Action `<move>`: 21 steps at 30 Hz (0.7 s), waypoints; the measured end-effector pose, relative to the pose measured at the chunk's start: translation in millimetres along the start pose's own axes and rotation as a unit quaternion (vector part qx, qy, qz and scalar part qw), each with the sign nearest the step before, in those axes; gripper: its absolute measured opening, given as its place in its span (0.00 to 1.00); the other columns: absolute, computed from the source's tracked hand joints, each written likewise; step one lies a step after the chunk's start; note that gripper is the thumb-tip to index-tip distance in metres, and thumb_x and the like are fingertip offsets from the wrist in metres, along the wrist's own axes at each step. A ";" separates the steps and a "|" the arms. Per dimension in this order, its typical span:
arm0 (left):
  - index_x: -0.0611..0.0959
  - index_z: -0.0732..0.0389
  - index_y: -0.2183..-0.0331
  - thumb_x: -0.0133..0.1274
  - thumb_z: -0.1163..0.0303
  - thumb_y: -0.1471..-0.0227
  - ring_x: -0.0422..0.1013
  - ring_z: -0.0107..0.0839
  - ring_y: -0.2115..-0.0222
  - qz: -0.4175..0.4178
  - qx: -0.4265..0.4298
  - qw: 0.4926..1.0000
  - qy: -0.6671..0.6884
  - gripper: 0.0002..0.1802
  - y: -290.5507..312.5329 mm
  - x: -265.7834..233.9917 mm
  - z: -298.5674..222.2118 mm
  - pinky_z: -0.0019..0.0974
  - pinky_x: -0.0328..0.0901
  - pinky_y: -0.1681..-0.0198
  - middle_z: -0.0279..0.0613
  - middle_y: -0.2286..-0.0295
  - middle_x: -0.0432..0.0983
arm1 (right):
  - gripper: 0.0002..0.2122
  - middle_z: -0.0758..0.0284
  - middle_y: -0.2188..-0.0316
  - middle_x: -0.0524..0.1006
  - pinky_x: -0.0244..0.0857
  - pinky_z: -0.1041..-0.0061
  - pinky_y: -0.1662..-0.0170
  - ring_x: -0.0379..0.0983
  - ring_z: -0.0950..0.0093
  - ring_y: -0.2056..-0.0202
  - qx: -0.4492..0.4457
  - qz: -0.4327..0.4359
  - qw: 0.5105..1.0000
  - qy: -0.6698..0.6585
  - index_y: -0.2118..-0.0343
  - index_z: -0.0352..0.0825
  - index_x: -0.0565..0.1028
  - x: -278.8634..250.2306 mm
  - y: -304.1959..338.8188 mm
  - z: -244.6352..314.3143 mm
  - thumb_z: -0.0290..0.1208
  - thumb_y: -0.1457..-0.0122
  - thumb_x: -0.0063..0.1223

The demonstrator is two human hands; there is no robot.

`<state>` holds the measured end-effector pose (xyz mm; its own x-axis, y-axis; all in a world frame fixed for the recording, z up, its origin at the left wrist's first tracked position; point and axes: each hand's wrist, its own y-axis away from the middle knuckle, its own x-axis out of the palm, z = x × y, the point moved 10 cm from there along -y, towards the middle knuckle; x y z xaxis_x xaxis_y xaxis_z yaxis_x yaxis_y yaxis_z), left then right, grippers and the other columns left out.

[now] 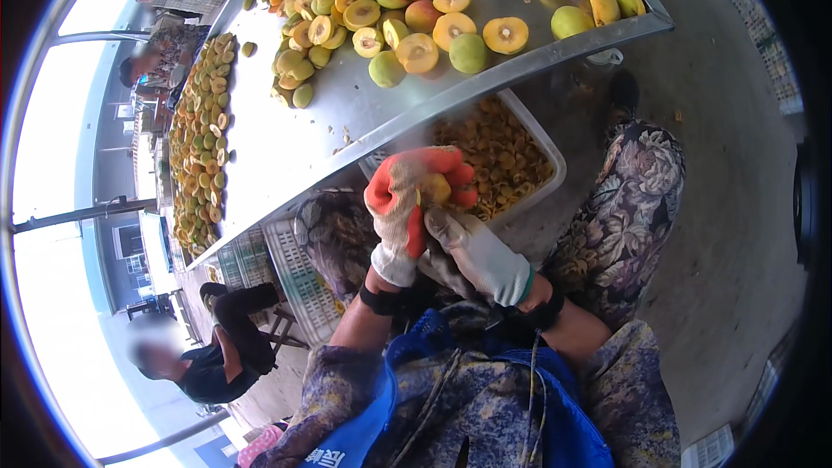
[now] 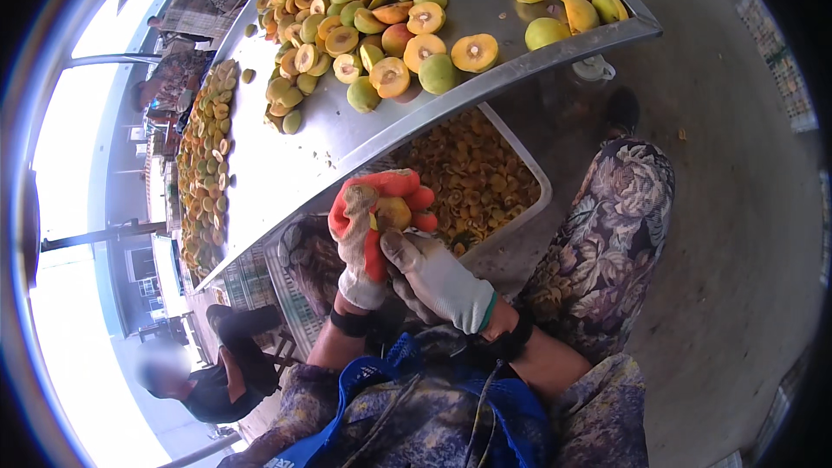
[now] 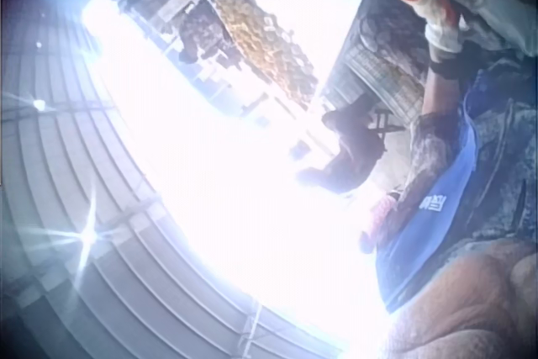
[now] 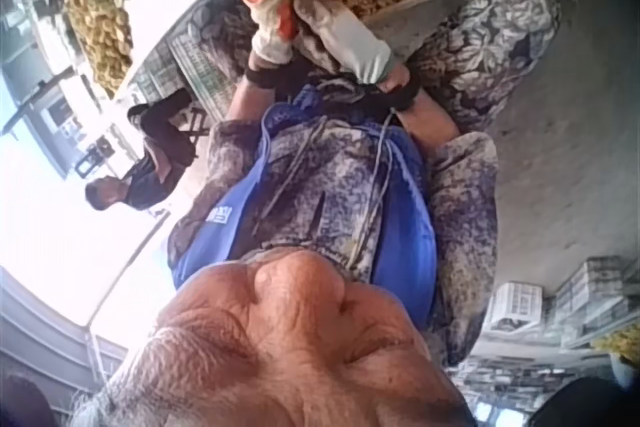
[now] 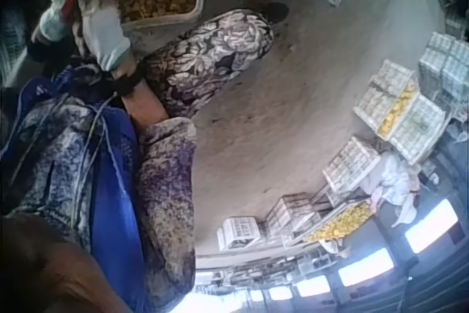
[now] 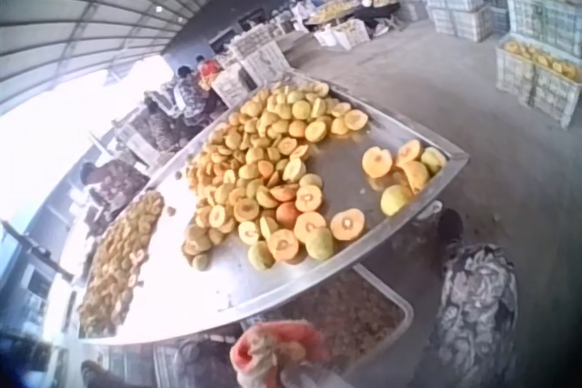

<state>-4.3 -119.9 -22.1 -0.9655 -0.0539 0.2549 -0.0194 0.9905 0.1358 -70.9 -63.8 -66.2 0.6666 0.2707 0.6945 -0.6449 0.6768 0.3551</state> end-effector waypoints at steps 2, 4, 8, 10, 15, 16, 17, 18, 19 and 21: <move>0.80 0.70 0.55 0.62 0.47 0.47 0.80 0.44 0.64 0.005 -0.047 0.999 0.005 0.34 1.0 0.3 4.9 0.46 0.78 0.62 0.55 0.59 0.80 | 0.25 0.75 0.85 0.67 0.49 0.81 0.89 0.57 0.84 0.90 0.064 0.021 0.997 -0.028 0.67 0.38 0.70 1.2 3.9 -7.7 0.61 0.34 0.42; 0.80 0.71 0.56 0.62 0.47 0.46 0.80 0.44 0.64 0.009 -0.019 1.000 -0.003 0.33 -1.4 5.5 -0.6 0.45 0.78 0.62 0.55 0.59 0.79 | 0.25 0.75 0.86 0.65 0.48 0.81 0.89 0.55 0.84 0.91 0.068 0.084 0.988 -0.110 0.69 0.39 0.69 7.8 1.2 -12.8 0.62 0.35 0.43; 0.81 0.73 0.57 0.60 0.51 0.43 0.80 0.44 0.65 0.080 0.037 0.996 -0.033 0.30 -7.8 16.0 -11.9 0.44 0.78 0.62 0.57 0.58 0.79 | 0.27 0.74 0.87 0.62 0.47 0.81 0.90 0.53 0.84 0.92 0.137 0.164 0.957 -0.198 0.69 0.39 0.69 12.9 9.1 -12.1 0.64 0.37 0.44; 0.81 0.72 0.59 0.59 0.50 0.43 0.80 0.45 0.65 0.095 0.032 0.994 -0.047 0.30 -12.1 18.4 -10.9 0.45 0.78 0.63 0.58 0.58 0.78 | 0.28 0.77 0.88 0.58 0.44 0.81 0.91 0.50 0.85 0.92 0.168 0.228 0.917 -0.282 0.72 0.41 0.67 22.2 12.8 -13.7 0.68 0.40 0.44; 0.82 0.72 0.61 0.58 0.49 0.42 0.80 0.46 0.67 0.090 0.039 0.994 -0.057 0.30 -18.4 18.9 -10.8 0.45 0.78 0.65 0.58 0.58 0.78 | 0.28 0.76 0.88 0.58 0.44 0.82 0.91 0.49 0.85 0.92 0.140 0.203 0.941 -0.230 0.72 0.41 0.67 15.2 10.6 -4.5 0.67 0.39 0.43; 0.82 0.72 0.61 0.58 0.49 0.42 0.80 0.45 0.67 0.106 0.019 0.991 -0.077 0.29 -18.8 17.6 -6.4 0.45 0.78 0.65 0.58 0.58 0.78 | 0.28 0.76 0.88 0.58 0.44 0.82 0.91 0.49 0.85 0.92 0.125 0.171 0.961 -0.181 0.72 0.41 0.67 9.2 10.3 -2.6 0.67 0.39 0.43; 0.82 0.72 0.61 0.57 0.50 0.42 0.80 0.45 0.66 0.122 0.001 0.988 -0.098 0.29 -18.4 17.1 -1.9 0.45 0.78 0.65 0.58 0.58 0.78 | 0.28 0.76 0.88 0.58 0.44 0.82 0.91 0.49 0.85 0.92 0.124 0.173 0.961 -0.176 0.72 0.41 0.67 9.1 11.0 -3.0 0.67 0.39 0.43; 0.81 0.73 0.59 0.57 0.53 0.40 0.80 0.41 0.65 0.135 0.010 0.988 -0.080 0.27 -17.2 19.8 -3.0 0.41 0.77 0.64 0.57 0.58 0.79 | 0.27 0.76 0.88 0.58 0.44 0.81 0.92 0.50 0.84 0.92 0.135 0.195 0.949 -0.207 0.71 0.41 0.68 12.1 12.0 -5.6 0.66 0.38 0.42; 0.81 0.73 0.59 0.57 0.53 0.40 0.80 0.41 0.65 0.134 0.017 0.987 -0.082 0.27 -13.7 26.2 -7.4 0.41 0.77 0.64 0.57 0.58 0.79 | 0.27 0.75 0.88 0.59 0.44 0.81 0.92 0.50 0.84 0.93 0.146 0.217 0.936 -0.237 0.71 0.40 0.69 15.1 11.7 -9.0 0.65 0.37 0.41; 0.80 0.72 0.56 0.56 0.54 0.40 0.79 0.41 0.66 0.048 -0.083 0.994 0.054 0.27 -6.2 30.4 1.8 0.42 0.77 0.64 0.56 0.58 0.79 | 0.27 0.74 0.87 0.60 0.45 0.81 0.92 0.50 0.83 0.92 0.147 0.281 0.901 -0.296 0.69 0.40 0.69 20.7 13.7 -10.2 0.64 0.36 0.41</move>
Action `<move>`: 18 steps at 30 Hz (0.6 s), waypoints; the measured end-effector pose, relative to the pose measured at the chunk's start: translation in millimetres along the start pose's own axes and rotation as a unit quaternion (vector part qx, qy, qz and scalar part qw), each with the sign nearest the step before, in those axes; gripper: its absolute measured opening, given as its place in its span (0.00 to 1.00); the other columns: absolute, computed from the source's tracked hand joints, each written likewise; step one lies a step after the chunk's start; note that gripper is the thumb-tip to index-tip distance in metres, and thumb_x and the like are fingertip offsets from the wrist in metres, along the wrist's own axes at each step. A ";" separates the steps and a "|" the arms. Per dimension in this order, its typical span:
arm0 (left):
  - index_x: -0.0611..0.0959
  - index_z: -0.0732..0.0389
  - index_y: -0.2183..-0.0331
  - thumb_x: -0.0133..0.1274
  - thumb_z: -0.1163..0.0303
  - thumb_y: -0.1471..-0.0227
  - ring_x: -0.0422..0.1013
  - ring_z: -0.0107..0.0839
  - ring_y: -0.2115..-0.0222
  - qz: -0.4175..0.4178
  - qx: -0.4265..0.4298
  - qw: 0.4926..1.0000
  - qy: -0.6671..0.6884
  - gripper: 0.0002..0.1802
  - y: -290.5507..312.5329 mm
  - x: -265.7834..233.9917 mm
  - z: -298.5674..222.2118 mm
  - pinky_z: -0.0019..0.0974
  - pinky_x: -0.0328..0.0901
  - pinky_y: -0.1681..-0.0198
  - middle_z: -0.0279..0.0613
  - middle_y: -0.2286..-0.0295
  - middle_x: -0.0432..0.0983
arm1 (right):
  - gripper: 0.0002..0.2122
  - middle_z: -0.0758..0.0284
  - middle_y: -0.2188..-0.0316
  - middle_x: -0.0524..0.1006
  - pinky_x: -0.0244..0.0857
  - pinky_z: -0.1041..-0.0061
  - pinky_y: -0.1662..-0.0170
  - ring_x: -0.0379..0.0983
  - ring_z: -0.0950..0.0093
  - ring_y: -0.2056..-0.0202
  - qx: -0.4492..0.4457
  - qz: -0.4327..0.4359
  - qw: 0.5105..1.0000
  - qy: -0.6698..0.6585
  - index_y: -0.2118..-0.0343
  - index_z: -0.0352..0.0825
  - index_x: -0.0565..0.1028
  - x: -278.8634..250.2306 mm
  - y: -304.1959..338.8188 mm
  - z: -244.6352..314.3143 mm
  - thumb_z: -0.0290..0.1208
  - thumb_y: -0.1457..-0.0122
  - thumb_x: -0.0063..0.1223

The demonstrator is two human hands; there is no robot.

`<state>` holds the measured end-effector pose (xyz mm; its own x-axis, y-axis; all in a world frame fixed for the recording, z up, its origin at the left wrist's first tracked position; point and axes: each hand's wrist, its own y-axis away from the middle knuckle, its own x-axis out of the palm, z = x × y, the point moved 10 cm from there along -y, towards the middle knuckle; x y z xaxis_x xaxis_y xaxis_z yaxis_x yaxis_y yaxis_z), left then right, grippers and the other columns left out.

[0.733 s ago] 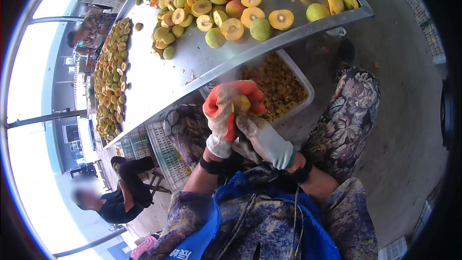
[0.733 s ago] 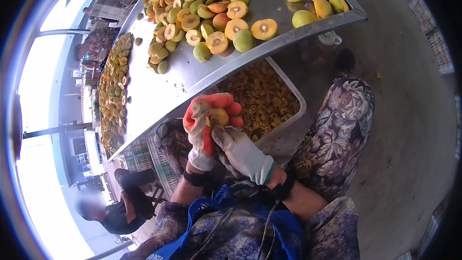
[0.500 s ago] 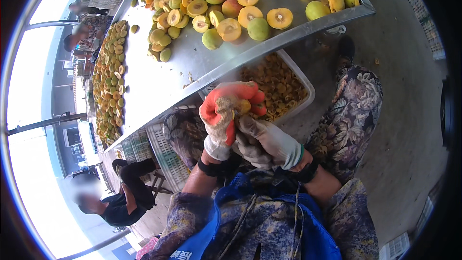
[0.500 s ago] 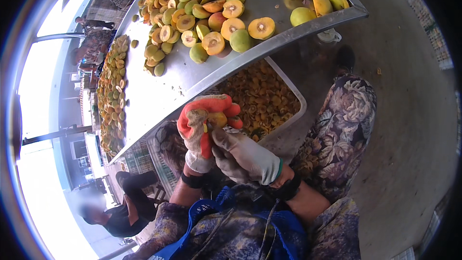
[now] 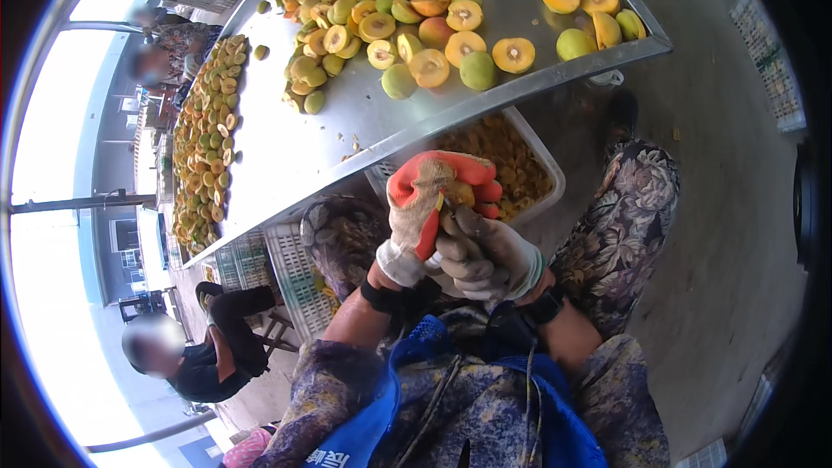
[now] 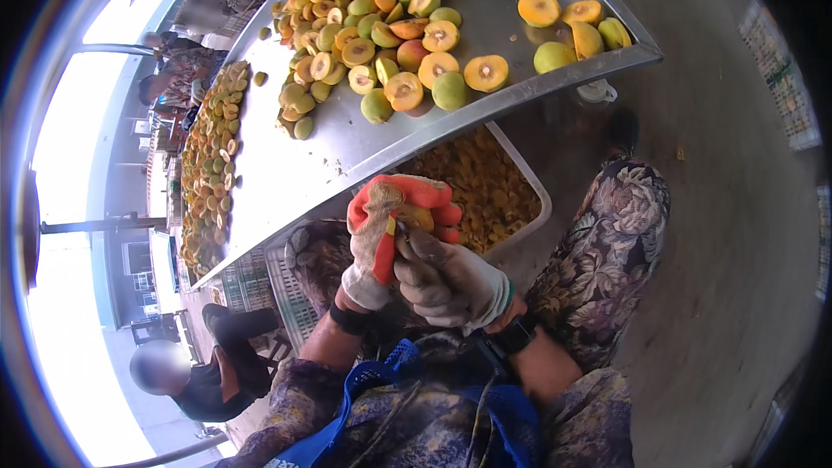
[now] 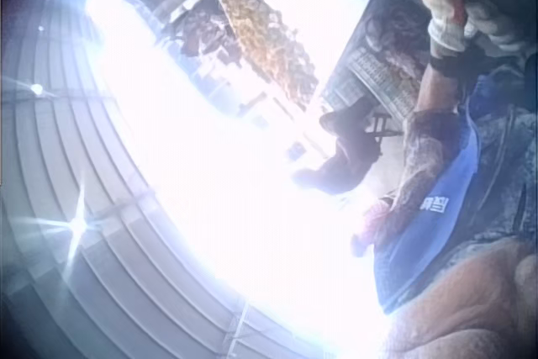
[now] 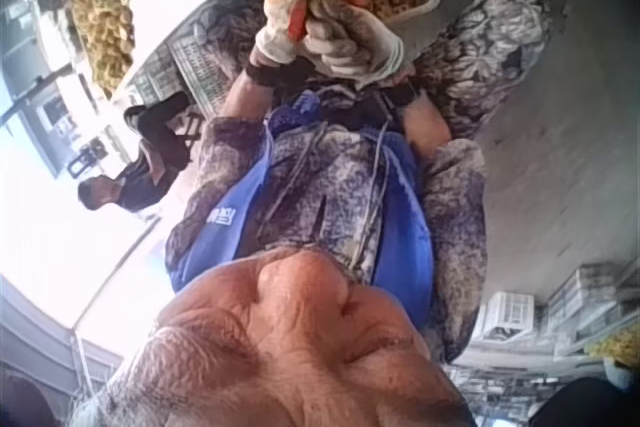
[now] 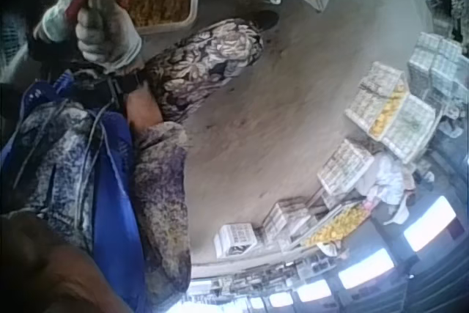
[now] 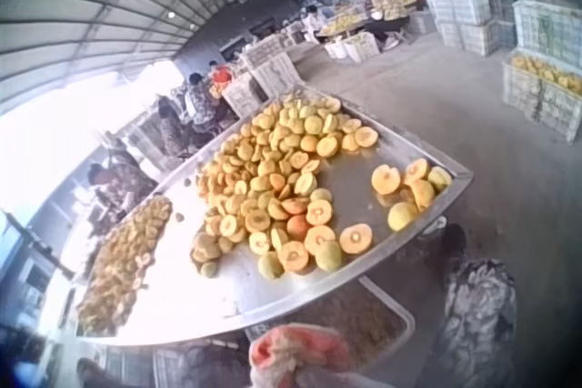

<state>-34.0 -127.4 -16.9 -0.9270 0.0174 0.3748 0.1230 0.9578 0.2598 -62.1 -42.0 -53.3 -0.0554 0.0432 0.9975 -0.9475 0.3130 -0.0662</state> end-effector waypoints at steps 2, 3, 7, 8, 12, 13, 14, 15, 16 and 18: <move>0.79 0.70 0.58 0.54 0.53 0.38 0.80 0.44 0.64 0.020 0.043 0.998 -0.036 0.25 1.4 -0.9 -12.8 0.45 0.79 0.64 0.55 0.61 0.80 | 0.26 0.73 0.87 0.62 0.46 0.81 0.91 0.51 0.83 0.92 0.018 0.081 0.995 -0.052 0.68 0.39 0.70 15.3 -5.8 -6.3 0.63 0.36 0.41; 0.79 0.70 0.58 0.53 0.54 0.38 0.80 0.44 0.64 -0.045 0.068 0.997 0.012 0.24 2.4 -18.9 -23.7 0.46 0.79 0.64 0.55 0.62 0.80 | 0.26 0.73 0.86 0.63 0.46 0.81 0.91 0.52 0.83 0.92 0.001 0.110 0.992 -0.068 0.68 0.39 0.70 24.0 -9.1 -6.7 0.62 0.35 0.41; 0.82 0.68 0.58 0.54 0.57 0.38 0.80 0.38 0.66 -0.198 0.160 0.958 -0.129 0.21 46.9 -100.4 -113.2 0.44 0.78 0.64 0.49 0.65 0.82 | 0.25 0.74 0.84 0.62 0.47 0.81 0.88 0.51 0.82 0.90 -0.020 0.172 0.971 -0.164 0.64 0.38 0.72 13.7 -17.3 -5.3 0.61 0.35 0.43; 0.83 0.69 0.58 0.54 0.59 0.38 0.79 0.35 0.65 -0.253 0.148 0.932 -0.213 0.20 72.2 -125.2 -144.7 0.40 0.77 0.62 0.47 0.65 0.82 | 0.26 0.75 0.84 0.61 0.48 0.80 0.87 0.51 0.82 0.89 -0.036 0.144 0.959 -0.243 0.64 0.38 0.73 -0.8 -26.2 -2.5 0.61 0.36 0.44; 0.84 0.67 0.57 0.54 0.71 0.41 0.73 0.21 0.66 -0.357 0.127 0.688 -0.619 0.13 104.9 -192.2 -202.6 0.26 0.68 0.61 0.37 0.67 0.81 | 0.26 0.78 0.84 0.58 0.49 0.80 0.82 0.51 0.82 0.87 -0.132 -0.012 0.965 -0.225 0.66 0.40 0.77 -51.9 -38.9 -0.6 0.62 0.36 0.44; 0.85 0.65 0.57 0.55 0.73 0.43 0.74 0.22 0.66 -0.351 0.175 0.723 -0.569 0.12 93.9 -184.5 -203.8 0.27 0.69 0.61 0.36 0.66 0.81 | 0.25 0.79 0.85 0.55 0.45 0.80 0.82 0.48 0.82 0.87 -0.113 -0.094 0.962 -0.228 0.67 0.41 0.77 -49.0 -42.5 -6.1 0.62 0.36 0.44; 0.84 0.64 0.56 0.55 0.74 0.44 0.75 0.23 0.64 -0.344 0.109 0.785 -0.503 0.13 60.0 -157.9 -185.9 0.29 0.70 0.58 0.36 0.65 0.82 | 0.25 0.79 0.85 0.55 0.45 0.80 0.82 0.48 0.82 0.87 -0.114 -0.096 0.962 -0.228 0.67 0.41 0.77 -57.7 -41.5 -4.9 0.62 0.36 0.44; 0.83 0.63 0.54 0.55 0.75 0.44 0.75 0.23 0.62 -0.259 0.198 0.782 -0.531 0.14 23.6 -131.3 -179.0 0.29 0.70 0.56 0.36 0.64 0.82 | 0.26 0.78 0.86 0.56 0.46 0.79 0.82 0.49 0.80 0.87 -0.099 -0.011 0.958 -0.270 0.68 0.41 0.77 -51.2 -41.6 -5.3 0.62 0.36 0.43; 0.82 0.63 0.53 0.56 0.75 0.45 0.75 0.24 0.61 -0.207 0.217 0.745 -0.596 0.16 -18.5 -108.0 -161.7 0.30 0.70 0.56 0.37 0.61 0.81 | 0.26 0.77 0.86 0.58 0.46 0.78 0.83 0.49 0.79 0.87 -0.089 0.053 0.946 -0.308 0.69 0.41 0.76 -48.1 -38.9 -4.3 0.63 0.36 0.43; 0.82 0.57 0.53 0.59 0.70 0.49 0.75 0.38 0.54 -0.124 0.221 0.720 -0.646 0.18 -85.6 -76.1 -126.4 0.39 0.70 0.51 0.45 0.55 0.79 | 0.25 0.75 0.86 0.62 0.48 0.77 0.83 0.52 0.77 0.87 -0.125 -0.020 0.958 -0.255 0.70 0.42 0.76 -58.3 -32.4 -2.0 0.63 0.36 0.43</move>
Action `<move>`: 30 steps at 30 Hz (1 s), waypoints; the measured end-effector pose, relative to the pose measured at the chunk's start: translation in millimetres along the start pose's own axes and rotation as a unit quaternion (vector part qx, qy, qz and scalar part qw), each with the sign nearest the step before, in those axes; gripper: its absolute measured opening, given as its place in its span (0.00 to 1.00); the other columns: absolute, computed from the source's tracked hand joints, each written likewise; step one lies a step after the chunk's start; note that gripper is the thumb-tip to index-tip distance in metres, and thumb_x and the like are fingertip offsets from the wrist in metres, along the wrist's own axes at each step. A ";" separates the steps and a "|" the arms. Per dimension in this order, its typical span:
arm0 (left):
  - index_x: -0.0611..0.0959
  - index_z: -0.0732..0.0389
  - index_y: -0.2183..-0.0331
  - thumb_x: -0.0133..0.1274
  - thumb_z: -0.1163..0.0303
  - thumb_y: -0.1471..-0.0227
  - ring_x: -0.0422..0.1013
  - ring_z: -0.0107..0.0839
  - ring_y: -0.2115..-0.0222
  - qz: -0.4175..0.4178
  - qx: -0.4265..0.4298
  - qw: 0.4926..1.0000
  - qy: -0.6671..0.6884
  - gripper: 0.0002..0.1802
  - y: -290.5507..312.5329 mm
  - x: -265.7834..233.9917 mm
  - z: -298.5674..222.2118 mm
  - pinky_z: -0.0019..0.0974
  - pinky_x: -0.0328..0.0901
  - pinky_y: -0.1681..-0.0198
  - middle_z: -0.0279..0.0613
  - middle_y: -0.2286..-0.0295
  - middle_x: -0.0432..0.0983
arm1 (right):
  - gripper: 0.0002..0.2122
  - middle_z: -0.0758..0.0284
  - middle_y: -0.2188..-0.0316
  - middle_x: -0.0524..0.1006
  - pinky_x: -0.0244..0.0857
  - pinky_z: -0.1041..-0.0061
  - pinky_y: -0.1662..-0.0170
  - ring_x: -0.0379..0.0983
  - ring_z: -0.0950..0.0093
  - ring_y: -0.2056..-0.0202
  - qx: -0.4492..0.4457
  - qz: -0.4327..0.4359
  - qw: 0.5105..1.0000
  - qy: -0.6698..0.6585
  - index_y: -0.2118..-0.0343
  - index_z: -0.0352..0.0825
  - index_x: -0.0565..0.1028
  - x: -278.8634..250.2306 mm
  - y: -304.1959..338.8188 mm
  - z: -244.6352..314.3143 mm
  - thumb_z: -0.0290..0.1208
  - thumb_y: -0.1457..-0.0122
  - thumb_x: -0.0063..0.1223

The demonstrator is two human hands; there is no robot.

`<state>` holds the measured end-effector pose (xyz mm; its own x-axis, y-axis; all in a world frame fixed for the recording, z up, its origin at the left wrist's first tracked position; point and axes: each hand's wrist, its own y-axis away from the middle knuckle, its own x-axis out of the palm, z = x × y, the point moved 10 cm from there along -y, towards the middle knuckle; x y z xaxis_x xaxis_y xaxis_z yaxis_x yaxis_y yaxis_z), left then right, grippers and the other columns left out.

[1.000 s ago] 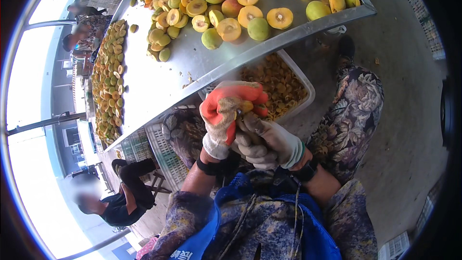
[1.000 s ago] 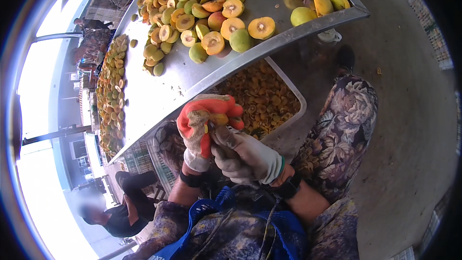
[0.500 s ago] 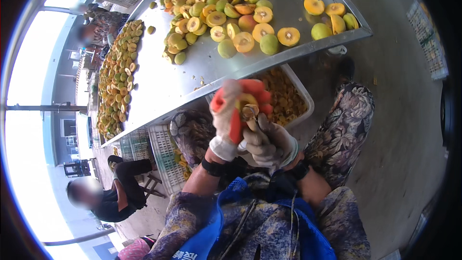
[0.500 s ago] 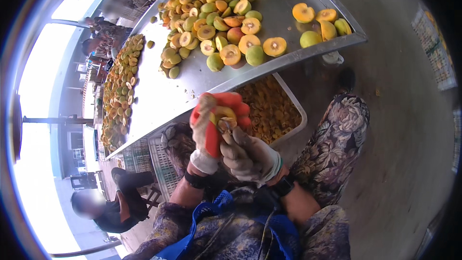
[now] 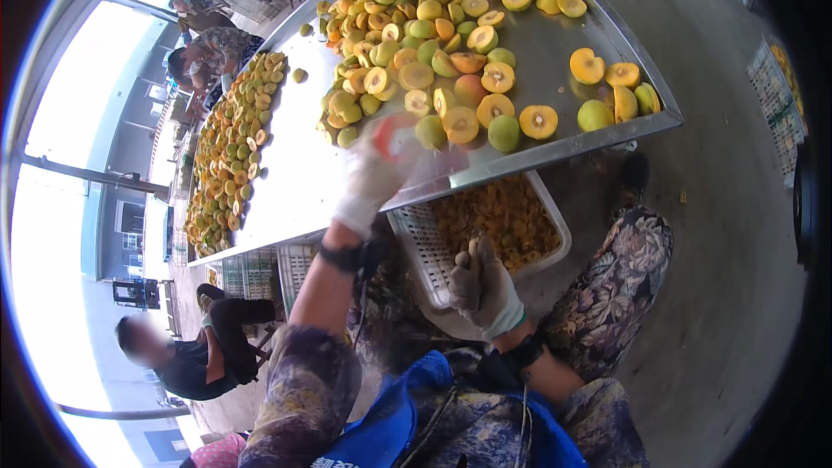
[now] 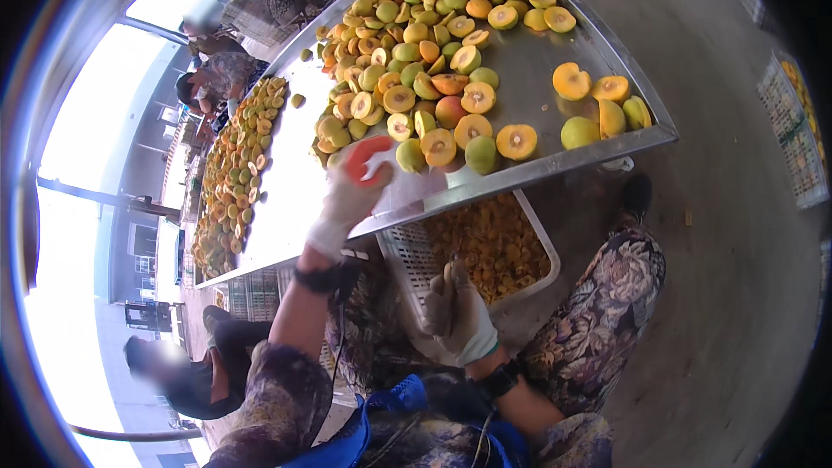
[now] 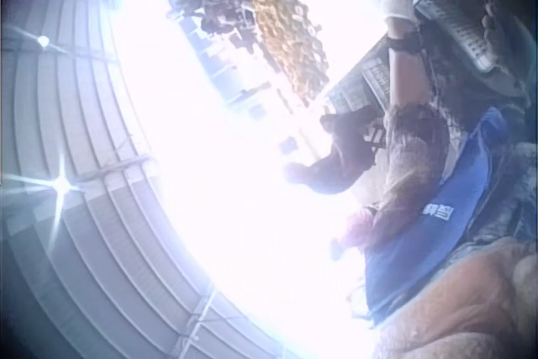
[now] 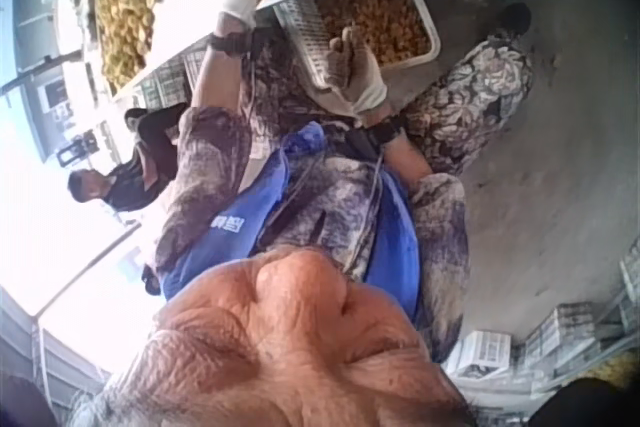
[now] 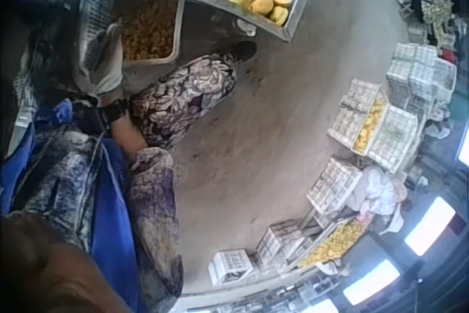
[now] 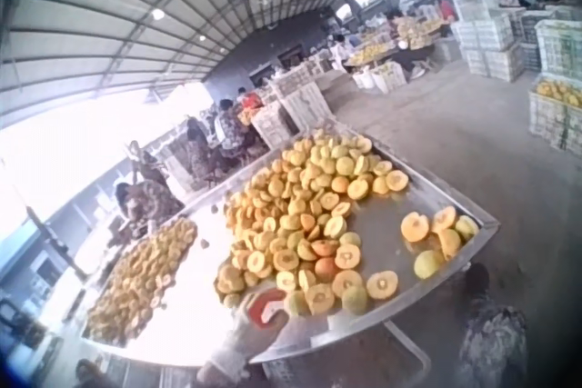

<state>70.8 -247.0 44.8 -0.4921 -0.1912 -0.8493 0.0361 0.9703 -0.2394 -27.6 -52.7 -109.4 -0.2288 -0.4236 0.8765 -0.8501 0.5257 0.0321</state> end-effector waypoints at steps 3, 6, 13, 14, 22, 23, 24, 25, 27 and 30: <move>0.76 0.53 0.47 0.59 0.69 0.50 0.73 0.49 0.51 0.081 0.060 0.990 -0.101 0.26 -31.5 58.9 17.1 0.46 0.69 0.48 0.47 0.52 0.77 | 0.25 0.71 0.84 0.70 0.48 0.76 0.84 0.58 0.76 0.87 -0.083 -0.145 0.981 0.103 0.70 0.43 0.75 -18.2 4.2 12.6 0.63 0.36 0.42; 0.74 0.54 0.44 0.57 0.70 0.49 0.73 0.48 0.51 0.148 0.080 0.978 -0.125 0.28 -41.1 73.8 16.1 0.46 0.70 0.47 0.48 0.50 0.75 | 0.24 0.71 0.83 0.72 0.49 0.76 0.83 0.60 0.75 0.87 -0.044 -0.073 0.991 0.102 0.70 0.44 0.75 -17.7 0.4 11.1 0.63 0.36 0.42; 0.69 0.48 0.38 0.54 0.61 0.38 0.72 0.50 0.48 0.148 -0.163 0.673 0.707 0.29 22.5 22.0 14.3 0.46 0.73 0.49 0.48 0.44 0.69 | 0.25 0.73 0.80 0.70 0.54 0.78 0.79 0.62 0.79 0.82 -0.097 -0.251 0.923 0.275 0.68 0.43 0.74 0.7 23.9 9.0 0.64 0.35 0.41; 0.69 0.47 0.38 0.52 0.60 0.36 0.71 0.50 0.47 0.137 -0.143 0.637 0.745 0.27 34.5 17.5 3.3 0.46 0.73 0.49 0.48 0.43 0.68 | 0.27 0.73 0.81 0.70 0.53 0.78 0.81 0.61 0.80 0.84 -0.138 -0.249 0.883 0.374 0.67 0.41 0.73 8.6 26.5 17.1 0.65 0.35 0.40; 0.70 0.51 0.40 0.49 0.55 0.35 0.72 0.47 0.50 0.063 -0.228 0.554 0.798 0.25 94.2 42.8 -18.6 0.46 0.73 0.50 0.47 0.45 0.70 | 0.27 0.74 0.79 0.72 0.54 0.82 0.83 0.65 0.85 0.83 -0.395 -0.185 0.642 0.631 0.65 0.39 0.74 65.7 42.7 45.9 0.64 0.36 0.43; 0.70 0.52 0.40 0.50 0.54 0.36 0.73 0.46 0.50 0.043 -0.228 0.608 0.760 0.26 98.9 41.4 -23.1 0.49 0.71 0.48 0.47 0.46 0.72 | 0.27 0.74 0.77 0.72 0.56 0.82 0.80 0.65 0.85 0.81 -0.342 -0.179 0.693 0.609 0.64 0.38 0.75 75.4 42.6 38.2 0.63 0.35 0.44; 0.70 0.52 0.40 0.50 0.54 0.36 0.73 0.46 0.50 0.044 -0.231 0.605 0.760 0.26 104.3 47.5 -28.2 0.49 0.71 0.48 0.47 0.46 0.72 | 0.26 0.75 0.76 0.73 0.58 0.82 0.77 0.65 0.85 0.79 -0.286 -0.172 0.742 0.582 0.63 0.37 0.76 77.1 38.7 30.2 0.61 0.35 0.45; 0.69 0.54 0.40 0.53 0.57 0.37 0.73 0.45 0.51 0.033 -0.223 0.594 0.773 0.27 106.6 51.1 -35.2 0.49 0.72 0.48 0.48 0.47 0.71 | 0.23 0.75 0.75 0.73 0.60 0.82 0.70 0.64 0.85 0.74 -0.309 -0.179 0.735 0.577 0.60 0.34 0.77 77.9 39.4 34.2 0.54 0.33 0.48; 0.69 0.59 0.40 0.56 0.59 0.39 0.73 0.45 0.50 0.028 -0.194 0.599 0.776 0.29 112.9 51.4 -51.4 0.51 0.71 0.46 0.48 0.47 0.71 | 0.20 0.74 0.76 0.71 0.60 0.79 0.70 0.63 0.84 0.74 -0.350 -0.183 0.701 0.594 0.63 0.33 0.76 86.6 38.8 35.9 0.50 0.32 0.49; 0.70 0.61 0.41 0.55 0.59 0.38 0.72 0.45 0.48 0.045 -0.179 0.623 0.760 0.28 118.3 54.7 -72.5 0.52 0.70 0.44 0.48 0.47 0.71 | 0.19 0.68 0.78 0.72 0.63 0.74 0.69 0.65 0.81 0.74 -0.418 -0.178 0.619 0.641 0.66 0.29 0.74 97.3 42.6 40.3 0.45 0.31 0.49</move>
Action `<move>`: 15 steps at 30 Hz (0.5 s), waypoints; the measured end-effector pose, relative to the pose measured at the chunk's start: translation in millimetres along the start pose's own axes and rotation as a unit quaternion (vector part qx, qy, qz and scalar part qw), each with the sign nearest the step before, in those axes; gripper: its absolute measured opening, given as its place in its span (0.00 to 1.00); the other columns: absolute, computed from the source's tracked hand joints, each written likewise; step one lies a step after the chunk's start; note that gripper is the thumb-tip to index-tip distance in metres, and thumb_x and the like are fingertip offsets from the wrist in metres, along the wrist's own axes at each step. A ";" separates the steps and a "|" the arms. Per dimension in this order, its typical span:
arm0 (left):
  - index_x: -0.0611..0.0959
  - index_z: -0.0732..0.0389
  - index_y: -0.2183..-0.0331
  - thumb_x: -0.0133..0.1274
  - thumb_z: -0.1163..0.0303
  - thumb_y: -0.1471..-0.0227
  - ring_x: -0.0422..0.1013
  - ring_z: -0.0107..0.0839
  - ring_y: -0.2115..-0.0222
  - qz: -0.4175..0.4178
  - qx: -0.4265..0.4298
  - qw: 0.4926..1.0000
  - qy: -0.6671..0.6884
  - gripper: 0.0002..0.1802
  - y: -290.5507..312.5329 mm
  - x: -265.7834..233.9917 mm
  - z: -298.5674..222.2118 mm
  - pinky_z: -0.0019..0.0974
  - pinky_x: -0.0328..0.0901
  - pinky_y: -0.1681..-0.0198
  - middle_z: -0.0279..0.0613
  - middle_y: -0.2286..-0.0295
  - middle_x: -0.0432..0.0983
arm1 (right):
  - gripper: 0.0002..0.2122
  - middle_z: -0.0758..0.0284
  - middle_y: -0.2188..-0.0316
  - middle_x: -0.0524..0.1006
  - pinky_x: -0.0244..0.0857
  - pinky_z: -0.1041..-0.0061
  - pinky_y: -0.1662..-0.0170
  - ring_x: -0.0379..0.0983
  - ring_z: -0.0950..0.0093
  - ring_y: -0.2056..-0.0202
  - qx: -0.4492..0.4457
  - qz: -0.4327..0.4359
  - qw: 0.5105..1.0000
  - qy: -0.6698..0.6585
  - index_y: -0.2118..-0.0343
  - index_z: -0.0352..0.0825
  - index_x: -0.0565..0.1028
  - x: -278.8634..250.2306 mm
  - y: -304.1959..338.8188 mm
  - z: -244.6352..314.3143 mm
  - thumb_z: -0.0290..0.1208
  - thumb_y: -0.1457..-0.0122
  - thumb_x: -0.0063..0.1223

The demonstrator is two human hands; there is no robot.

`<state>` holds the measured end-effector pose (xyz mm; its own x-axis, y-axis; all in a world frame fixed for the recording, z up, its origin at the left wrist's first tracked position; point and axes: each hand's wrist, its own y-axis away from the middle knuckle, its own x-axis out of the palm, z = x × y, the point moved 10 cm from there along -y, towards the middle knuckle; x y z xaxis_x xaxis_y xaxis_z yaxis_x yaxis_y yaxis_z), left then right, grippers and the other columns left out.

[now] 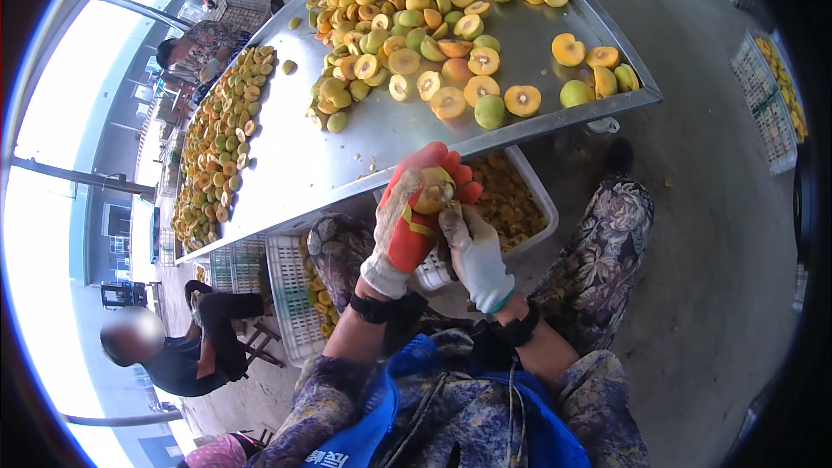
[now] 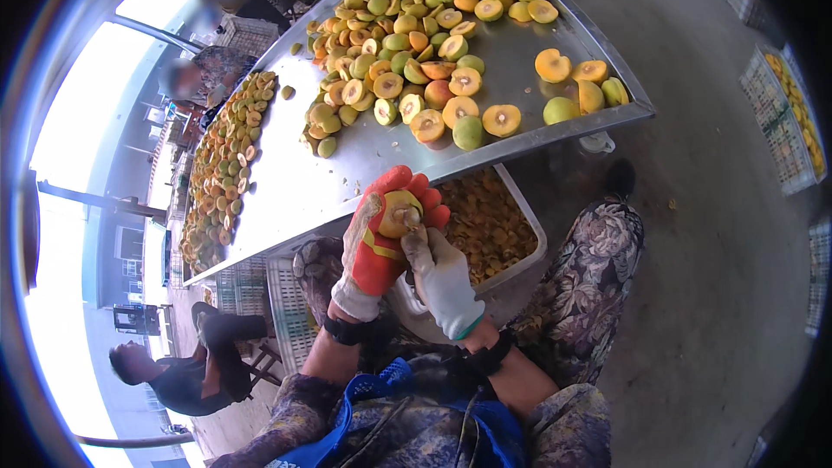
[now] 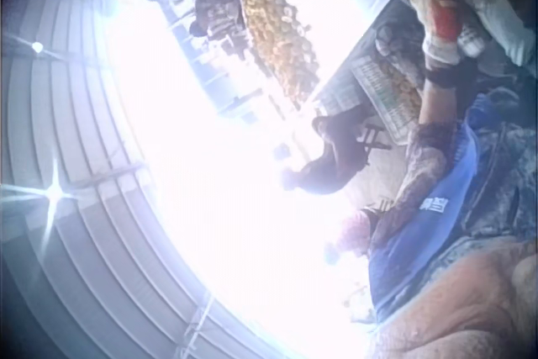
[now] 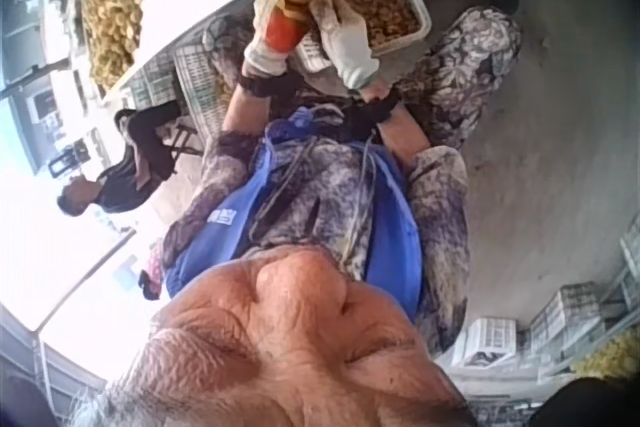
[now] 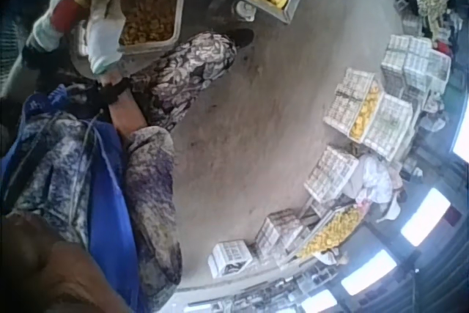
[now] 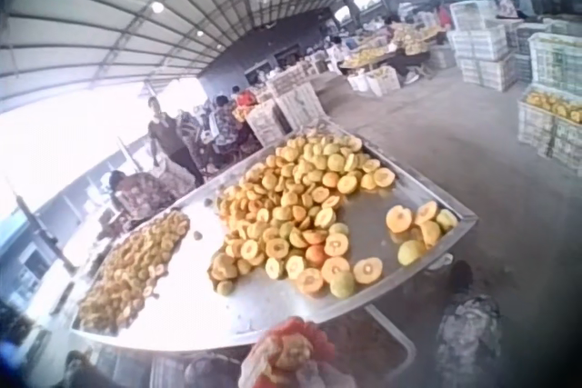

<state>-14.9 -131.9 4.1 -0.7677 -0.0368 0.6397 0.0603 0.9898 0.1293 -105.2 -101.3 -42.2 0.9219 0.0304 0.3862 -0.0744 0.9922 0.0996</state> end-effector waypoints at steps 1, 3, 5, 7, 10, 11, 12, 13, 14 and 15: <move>0.71 0.62 0.42 0.52 0.58 0.36 0.71 0.44 0.47 0.016 0.025 0.996 -0.085 0.27 4.4 10.9 -4.6 0.52 0.69 0.44 0.48 0.47 0.71 | 0.19 0.66 0.77 0.74 0.64 0.72 0.68 0.66 0.80 0.74 0.010 -0.001 1.000 0.011 0.65 0.29 0.75 1.4 0.3 -2.8 0.44 0.31 0.49; 0.71 0.63 0.42 0.51 0.58 0.35 0.71 0.44 0.47 0.012 0.021 0.997 -0.078 0.26 4.5 11.7 -1.0 0.51 0.69 0.43 0.49 0.47 0.71 | 0.18 0.63 0.77 0.75 0.66 0.70 0.67 0.67 0.78 0.74 0.021 -0.002 1.000 0.020 0.64 0.29 0.75 1.1 0.8 -7.9 0.44 0.31 0.49; 0.71 0.63 0.42 0.49 0.58 0.34 0.71 0.44 0.47 0.008 0.018 0.997 -0.070 0.26 4.5 11.0 2.7 0.51 0.69 0.43 0.49 0.47 0.71 | 0.16 0.66 0.71 0.77 0.66 0.76 0.64 0.68 0.81 0.69 0.046 0.011 0.999 -0.017 0.57 0.29 0.77 2.6 1.0 -14.7 0.40 0.30 0.49; 0.71 0.64 0.43 0.47 0.58 0.34 0.71 0.43 0.47 0.002 0.023 0.998 -0.064 0.25 6.5 8.3 5.5 0.51 0.69 0.43 0.49 0.47 0.71 | 0.15 0.66 0.72 0.77 0.66 0.75 0.65 0.68 0.80 0.69 0.050 0.007 0.999 0.001 0.58 0.29 0.76 1.9 2.5 -14.4 0.39 0.30 0.49; 0.72 0.64 0.43 0.48 0.58 0.34 0.72 0.43 0.47 -0.002 0.040 0.996 -0.081 0.25 8.6 10.0 5.5 0.51 0.69 0.43 0.49 0.47 0.72 | 0.15 0.66 0.72 0.77 0.66 0.74 0.66 0.69 0.79 0.71 0.050 0.001 0.999 0.016 0.59 0.28 0.76 1.5 4.0 -17.3 0.38 0.30 0.49; 0.72 0.64 0.43 0.48 0.58 0.34 0.72 0.43 0.47 -0.002 0.038 0.996 -0.080 0.25 9.4 11.5 6.0 0.51 0.69 0.43 0.49 0.47 0.72 | 0.14 0.65 0.72 0.77 0.66 0.74 0.66 0.70 0.78 0.71 0.046 -0.001 0.999 0.013 0.61 0.28 0.76 1.2 4.0 -17.6 0.38 0.30 0.49; 0.72 0.64 0.43 0.48 0.59 0.34 0.72 0.43 0.48 -0.009 0.039 0.996 -0.079 0.24 10.4 12.0 5.6 0.51 0.69 0.43 0.49 0.48 0.72 | 0.14 0.65 0.72 0.77 0.66 0.74 0.66 0.70 0.78 0.71 0.047 -0.002 0.999 0.013 0.61 0.28 0.76 0.8 4.0 -18.4 0.38 0.30 0.49; 0.72 0.64 0.43 0.48 0.59 0.34 0.72 0.43 0.48 -0.016 0.039 0.996 -0.077 0.24 11.2 11.3 5.3 0.51 0.69 0.43 0.49 0.48 0.72 | 0.14 0.64 0.72 0.77 0.67 0.73 0.66 0.70 0.76 0.72 0.046 0.000 0.998 0.037 0.61 0.28 0.75 1.6 3.8 -15.8 0.37 0.30 0.48; 0.72 0.64 0.43 0.48 0.59 0.34 0.72 0.43 0.48 -0.017 0.038 0.996 -0.076 0.24 11.1 10.5 6.0 0.51 0.69 0.43 0.49 0.48 0.72 | 0.13 0.62 0.73 0.77 0.67 0.72 0.67 0.71 0.74 0.72 0.045 0.003 0.997 0.062 0.61 0.28 0.75 1.9 3.9 -14.5 0.37 0.30 0.48; 0.72 0.64 0.44 0.48 0.59 0.34 0.72 0.43 0.48 -0.017 0.037 0.996 -0.075 0.23 10.8 9.3 7.1 0.50 0.69 0.43 0.49 0.48 0.72 | 0.13 0.62 0.73 0.77 0.67 0.72 0.67 0.71 0.74 0.72 0.046 0.003 0.997 0.062 0.61 0.28 0.75 1.2 3.6 -19.5 0.37 0.30 0.48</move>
<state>-25.9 -120.5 6.1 -0.8551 -0.0559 0.5154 -0.0106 0.9958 0.0904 -96.9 -95.3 -59.2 0.9608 0.0562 0.2714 -0.1092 0.9768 0.1844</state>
